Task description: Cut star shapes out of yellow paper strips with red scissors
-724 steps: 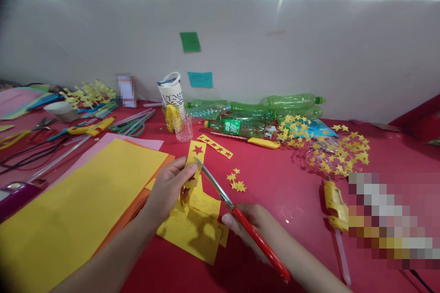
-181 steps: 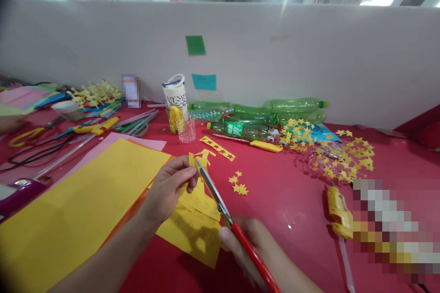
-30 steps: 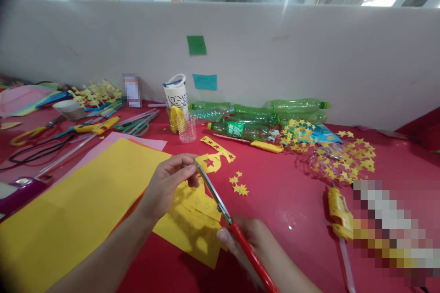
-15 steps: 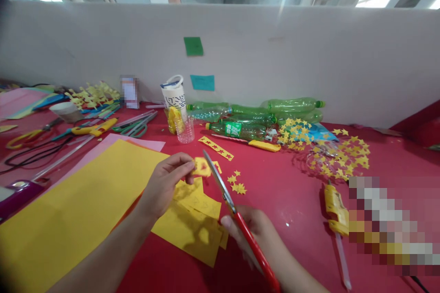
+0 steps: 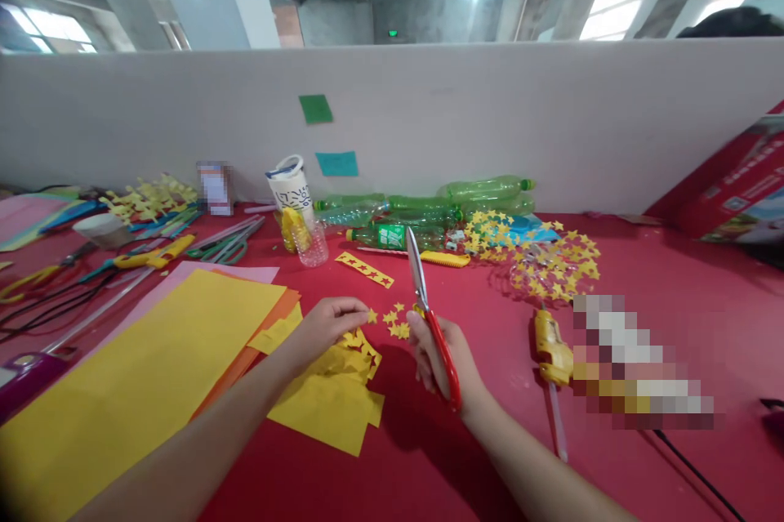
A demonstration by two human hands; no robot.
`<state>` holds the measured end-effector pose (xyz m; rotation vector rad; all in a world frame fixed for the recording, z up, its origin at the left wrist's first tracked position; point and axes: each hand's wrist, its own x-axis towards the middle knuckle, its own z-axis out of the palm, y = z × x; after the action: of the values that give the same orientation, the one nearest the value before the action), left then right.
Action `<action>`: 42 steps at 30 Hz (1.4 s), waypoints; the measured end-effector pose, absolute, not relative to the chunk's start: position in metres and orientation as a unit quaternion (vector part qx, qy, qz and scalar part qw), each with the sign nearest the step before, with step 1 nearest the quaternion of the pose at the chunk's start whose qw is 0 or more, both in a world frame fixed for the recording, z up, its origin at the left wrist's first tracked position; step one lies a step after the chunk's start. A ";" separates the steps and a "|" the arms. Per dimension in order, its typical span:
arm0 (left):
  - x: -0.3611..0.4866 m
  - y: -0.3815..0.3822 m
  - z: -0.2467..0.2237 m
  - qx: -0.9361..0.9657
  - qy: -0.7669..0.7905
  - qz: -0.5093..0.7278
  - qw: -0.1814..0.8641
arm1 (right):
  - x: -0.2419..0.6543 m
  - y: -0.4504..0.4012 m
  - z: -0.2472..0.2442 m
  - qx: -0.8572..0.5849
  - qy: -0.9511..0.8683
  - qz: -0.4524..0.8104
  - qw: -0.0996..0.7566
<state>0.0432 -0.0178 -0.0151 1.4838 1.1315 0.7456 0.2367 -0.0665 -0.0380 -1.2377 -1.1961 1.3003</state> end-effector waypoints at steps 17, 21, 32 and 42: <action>0.036 0.005 0.006 0.633 0.457 0.320 0.537 | 0.240 -0.059 -0.048 -0.486 -0.457 0.548 0.505; 0.029 0.030 0.005 0.687 0.476 0.326 0.443 | 0.239 -0.059 -0.047 -0.490 -0.459 0.545 0.502; 0.009 0.039 -0.018 0.784 0.522 0.231 0.244 | 0.238 -0.061 -0.046 -0.499 -0.479 0.536 0.485; 0.005 -0.017 -0.014 0.844 0.421 0.025 0.331 | 0.238 -0.062 -0.050 -0.517 -0.497 0.512 0.473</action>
<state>0.0053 -0.0166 -0.0144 2.2073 1.1011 0.0660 0.2383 -0.0622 -0.0497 -1.2646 -1.2150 1.2533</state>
